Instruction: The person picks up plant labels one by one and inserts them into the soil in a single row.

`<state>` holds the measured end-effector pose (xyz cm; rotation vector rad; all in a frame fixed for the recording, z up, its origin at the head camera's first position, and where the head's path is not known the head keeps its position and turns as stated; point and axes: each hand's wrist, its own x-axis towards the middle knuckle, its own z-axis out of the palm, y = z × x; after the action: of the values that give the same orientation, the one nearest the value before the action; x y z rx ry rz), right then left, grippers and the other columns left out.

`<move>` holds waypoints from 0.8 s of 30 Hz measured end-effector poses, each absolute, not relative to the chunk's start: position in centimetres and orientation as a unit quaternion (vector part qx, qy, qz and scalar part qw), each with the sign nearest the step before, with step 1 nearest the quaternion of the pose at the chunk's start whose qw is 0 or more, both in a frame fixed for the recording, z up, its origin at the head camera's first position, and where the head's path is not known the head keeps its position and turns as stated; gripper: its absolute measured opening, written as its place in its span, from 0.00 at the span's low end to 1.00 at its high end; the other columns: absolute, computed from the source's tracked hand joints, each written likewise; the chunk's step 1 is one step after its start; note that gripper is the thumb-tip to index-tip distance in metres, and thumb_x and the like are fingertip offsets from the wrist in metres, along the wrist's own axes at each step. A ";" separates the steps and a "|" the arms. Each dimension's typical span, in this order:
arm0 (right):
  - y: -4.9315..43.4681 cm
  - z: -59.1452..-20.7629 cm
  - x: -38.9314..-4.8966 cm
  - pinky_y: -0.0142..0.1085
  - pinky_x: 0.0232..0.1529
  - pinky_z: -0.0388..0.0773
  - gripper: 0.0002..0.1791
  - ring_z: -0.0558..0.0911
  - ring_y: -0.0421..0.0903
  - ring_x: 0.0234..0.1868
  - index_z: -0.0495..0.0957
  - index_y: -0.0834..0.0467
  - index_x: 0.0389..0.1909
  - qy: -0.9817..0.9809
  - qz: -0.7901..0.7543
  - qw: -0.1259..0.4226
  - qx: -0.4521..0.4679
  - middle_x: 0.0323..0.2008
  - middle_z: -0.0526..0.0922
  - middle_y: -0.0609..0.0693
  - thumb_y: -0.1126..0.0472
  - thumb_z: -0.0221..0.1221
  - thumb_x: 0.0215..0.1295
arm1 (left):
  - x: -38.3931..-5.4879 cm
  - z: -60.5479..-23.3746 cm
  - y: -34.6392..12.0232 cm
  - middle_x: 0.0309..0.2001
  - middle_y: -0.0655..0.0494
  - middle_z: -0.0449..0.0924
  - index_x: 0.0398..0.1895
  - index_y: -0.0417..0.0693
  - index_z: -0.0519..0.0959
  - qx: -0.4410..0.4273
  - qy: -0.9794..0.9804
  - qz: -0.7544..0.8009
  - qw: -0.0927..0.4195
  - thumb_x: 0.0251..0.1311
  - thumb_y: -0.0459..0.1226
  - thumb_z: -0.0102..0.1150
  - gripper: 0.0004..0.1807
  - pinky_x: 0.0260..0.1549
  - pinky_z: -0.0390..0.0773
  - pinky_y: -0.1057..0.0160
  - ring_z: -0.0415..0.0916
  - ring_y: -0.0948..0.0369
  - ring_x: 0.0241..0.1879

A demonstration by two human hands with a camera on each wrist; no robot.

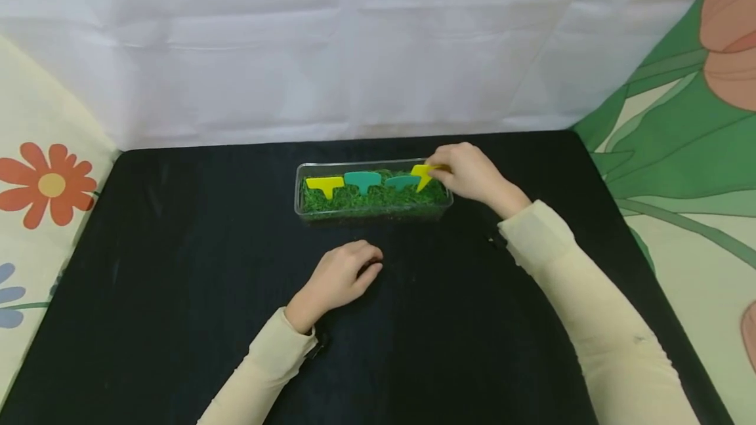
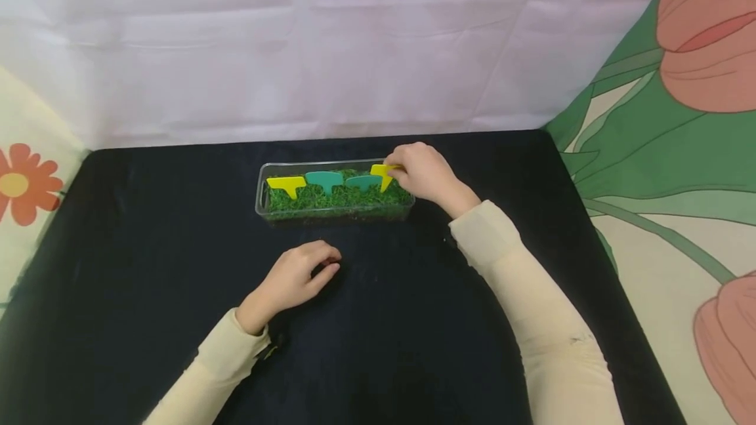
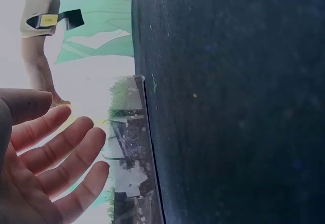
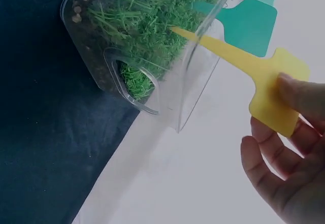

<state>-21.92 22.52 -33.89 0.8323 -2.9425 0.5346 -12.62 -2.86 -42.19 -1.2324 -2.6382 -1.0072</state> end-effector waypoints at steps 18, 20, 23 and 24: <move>23.0 -34.5 -22.1 0.43 0.34 0.75 0.09 0.79 0.52 0.32 0.82 0.65 0.39 -0.941 0.185 0.038 0.279 0.34 0.81 0.57 0.68 0.61 0.56 | -12.8 -42.4 -3.1 0.33 0.57 0.78 0.37 0.45 0.79 -0.395 -0.858 -0.328 0.020 0.59 0.35 0.55 0.06 0.27 0.74 0.64 0.75 0.63 0.29; 22.9 -34.6 -22.2 0.43 0.35 0.75 0.10 0.79 0.52 0.33 0.82 0.65 0.39 -0.943 0.180 0.040 0.275 0.34 0.81 0.57 0.68 0.61 0.56 | -12.8 -42.4 -3.1 0.33 0.57 0.78 0.37 0.45 0.79 -0.395 -0.858 -0.327 0.020 0.59 0.34 0.55 0.06 0.28 0.74 0.64 0.75 0.62 0.29; 22.9 -34.8 -22.3 0.44 0.36 0.75 0.10 0.79 0.52 0.33 0.82 0.65 0.39 -0.944 0.177 0.035 0.278 0.34 0.81 0.57 0.68 0.60 0.56 | -12.8 -42.5 -3.1 0.33 0.57 0.78 0.38 0.45 0.79 -0.395 -0.859 -0.325 0.018 0.59 0.35 0.55 0.06 0.28 0.74 0.64 0.75 0.63 0.30; 22.9 -34.8 -22.3 0.44 0.36 0.75 0.10 0.79 0.52 0.33 0.82 0.65 0.39 -0.943 0.177 0.032 0.279 0.34 0.81 0.57 0.68 0.60 0.56 | -12.7 -42.5 -3.1 0.33 0.57 0.78 0.38 0.45 0.79 -0.396 -0.859 -0.324 0.018 0.60 0.35 0.55 0.06 0.28 0.74 0.64 0.75 0.63 0.30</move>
<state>-22.33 22.88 -34.82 0.8593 -2.9053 0.5447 -12.75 -3.12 -42.47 -1.2296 -2.6691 -1.0062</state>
